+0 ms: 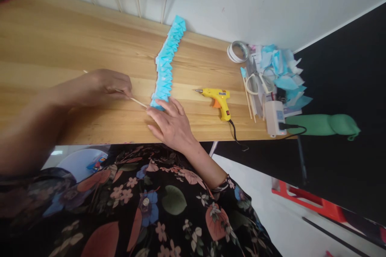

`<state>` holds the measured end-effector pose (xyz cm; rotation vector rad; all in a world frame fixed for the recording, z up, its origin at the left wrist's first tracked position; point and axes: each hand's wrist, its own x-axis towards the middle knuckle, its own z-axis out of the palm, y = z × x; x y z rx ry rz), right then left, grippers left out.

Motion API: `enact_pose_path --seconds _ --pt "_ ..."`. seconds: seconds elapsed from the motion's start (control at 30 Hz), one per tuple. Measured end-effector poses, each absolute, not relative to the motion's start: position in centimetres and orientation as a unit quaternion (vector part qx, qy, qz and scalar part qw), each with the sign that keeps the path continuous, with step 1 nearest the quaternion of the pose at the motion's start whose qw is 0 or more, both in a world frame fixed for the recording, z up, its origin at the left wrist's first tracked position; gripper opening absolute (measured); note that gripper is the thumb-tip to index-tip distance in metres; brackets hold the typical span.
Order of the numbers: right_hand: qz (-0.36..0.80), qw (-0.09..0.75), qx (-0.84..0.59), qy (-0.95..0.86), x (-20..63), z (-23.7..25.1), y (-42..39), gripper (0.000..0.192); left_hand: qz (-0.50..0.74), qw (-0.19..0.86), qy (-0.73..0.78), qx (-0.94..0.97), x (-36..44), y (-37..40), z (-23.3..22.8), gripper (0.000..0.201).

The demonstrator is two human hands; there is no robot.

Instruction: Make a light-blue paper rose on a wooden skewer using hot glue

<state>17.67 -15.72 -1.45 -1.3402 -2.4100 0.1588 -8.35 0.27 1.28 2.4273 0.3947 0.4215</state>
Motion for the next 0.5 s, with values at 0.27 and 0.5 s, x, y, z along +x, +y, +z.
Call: enact_pose_path --seconds 0.27,0.5 --pt "0.060 0.438 -0.488 -0.753 18.46 -1.12 -16.29 0.035 0.142 0.340 0.167 0.914 -8.31 0.27 1.36 0.025" --pt "0.095 0.497 -0.560 -0.656 18.36 -1.38 -16.02 0.027 0.126 0.333 0.194 0.914 -8.55 0.31 1.31 0.027"
